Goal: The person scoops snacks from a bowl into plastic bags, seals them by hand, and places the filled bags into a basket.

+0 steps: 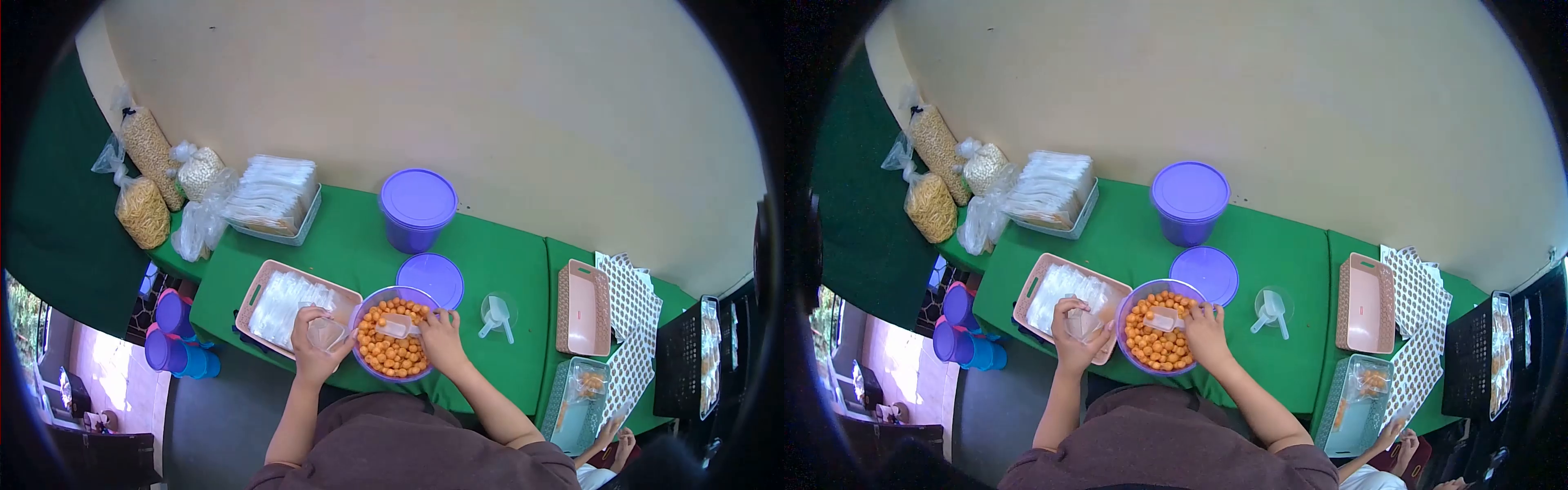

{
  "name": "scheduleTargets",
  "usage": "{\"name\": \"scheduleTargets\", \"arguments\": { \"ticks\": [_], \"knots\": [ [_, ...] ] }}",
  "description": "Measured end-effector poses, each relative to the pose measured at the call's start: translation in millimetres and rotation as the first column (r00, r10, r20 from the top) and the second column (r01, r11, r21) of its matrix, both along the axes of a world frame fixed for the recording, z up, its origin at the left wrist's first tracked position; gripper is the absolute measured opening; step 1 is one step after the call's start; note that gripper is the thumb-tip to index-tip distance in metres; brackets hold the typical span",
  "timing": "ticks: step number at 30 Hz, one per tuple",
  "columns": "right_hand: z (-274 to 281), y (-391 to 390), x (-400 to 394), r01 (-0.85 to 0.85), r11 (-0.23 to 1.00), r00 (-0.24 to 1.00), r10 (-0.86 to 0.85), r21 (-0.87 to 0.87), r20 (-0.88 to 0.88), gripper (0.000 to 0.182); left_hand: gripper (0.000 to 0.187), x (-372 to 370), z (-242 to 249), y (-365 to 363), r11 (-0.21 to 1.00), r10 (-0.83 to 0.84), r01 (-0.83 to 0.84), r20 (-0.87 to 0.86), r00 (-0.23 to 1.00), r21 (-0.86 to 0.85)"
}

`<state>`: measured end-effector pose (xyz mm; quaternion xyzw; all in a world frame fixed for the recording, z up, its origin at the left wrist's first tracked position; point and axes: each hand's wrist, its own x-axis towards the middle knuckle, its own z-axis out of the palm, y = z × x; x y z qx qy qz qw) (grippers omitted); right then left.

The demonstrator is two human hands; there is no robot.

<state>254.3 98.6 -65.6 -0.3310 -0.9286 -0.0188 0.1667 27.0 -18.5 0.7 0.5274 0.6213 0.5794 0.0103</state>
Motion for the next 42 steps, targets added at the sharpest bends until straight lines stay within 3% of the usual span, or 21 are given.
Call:
{"name": "scheduleTargets", "arguments": {
  "ticks": [2, 4, 5, 7, 11, 13, 17, 19, 23, 34, 38, 42],
  "knots": [
    [7.0, 0.6, -2.9, -0.009, 1.0, 0.999, 0.008, 0.022, 0.048, 0.026, 0.055, -1.2, -7.3, -3.5, 1.0, -0.015, 0.015, 0.026, 1.0, -0.008],
    [15.2, 7.2, -5.5, -0.026, 0.958, 0.999, 0.017, -0.286, -0.032, 0.018, 0.055, -1.0, -11.3, -6.7, 0.999, -0.033, 0.034, 0.056, 0.998, -0.021],
    [20.4, 10.0, -5.8, -0.027, 0.957, 0.999, 0.02, -0.29, -0.029, 0.018, 0.055, -0.2, -12.2, -8.1, 0.998, -0.042, 0.043, 0.042, 0.998, -0.04],
    [33.8, 17.5, -9.1, 0.023, 0.996, 0.996, -0.015, -0.09, 0.086, 0.015, 0.055, 0.3, -12.8, -9.7, 0.997, -0.05, 0.052, 0.031, 0.998, -0.061],
    [25.5, 32.6, -27.2, 0.034, 0.999, 0.966, -0.035, 0.01, 0.258, 0.016, 0.053, 1.3, -13.7, -10.3, 0.995, -0.057, 0.056, -0.004, 0.998, -0.086],
    [-3.1, 41.3, -43.3, -0.173, 0.98, 0.941, 0.135, 0.097, 0.311, 0.014, 0.052, 1.8, -14.4, -9.6, 0.992, -0.063, 0.063, 0.002, 0.998, -0.107],
    [-18.0, 48.1, -54.6, -0.251, 0.962, 0.945, 0.22, 0.105, 0.243, 0.013, 0.051, -1.7, -12.3, -8.9, 0.991, -0.051, 0.05, -0.012, 0.999, -0.121],
    [-16.7, 56.1, -48.8, -0.274, 0.959, 0.952, 0.281, -0.071, 0.121, 0.013, 0.051, -2.8, -12.8, -11.0, 0.989, -0.04, 0.037, -0.014, 0.999, -0.143],
    [-10.6, 65.0, -39.5, -0.313, 0.935, 0.943, 0.327, -0.167, 0.064, 0.011, 0.052, -6.3, -16.4, -10.8, 0.984, -0.023, 0.02, -0.017, 1.0, -0.178],
    [-3.7, 45.1, -30.2, -0.141, 0.951, 0.99, 0.141, -0.277, -0.02, 0.017, 0.049, -5.3, -12.4, -6.3, 0.967, -0.061, 0.073, 0.055, 0.997, -0.245],
    [-4.2, 42.2, -20.9, -0.112, 0.947, 0.993, 0.097, -0.301, -0.063, 0.022, 0.049, -5.0, -13.6, -3.6, 0.955, -0.071, 0.071, 0.012, 0.997, -0.289],
    [9.0, 39.5, -11.6, -0.028, 0.899, 0.994, -0.023, -0.437, -0.11, 0.024, 0.049, -2.8, -11.7, 0.6, 0.929, -0.125, 0.104, -0.036, 0.992, -0.356]
  ]
}}
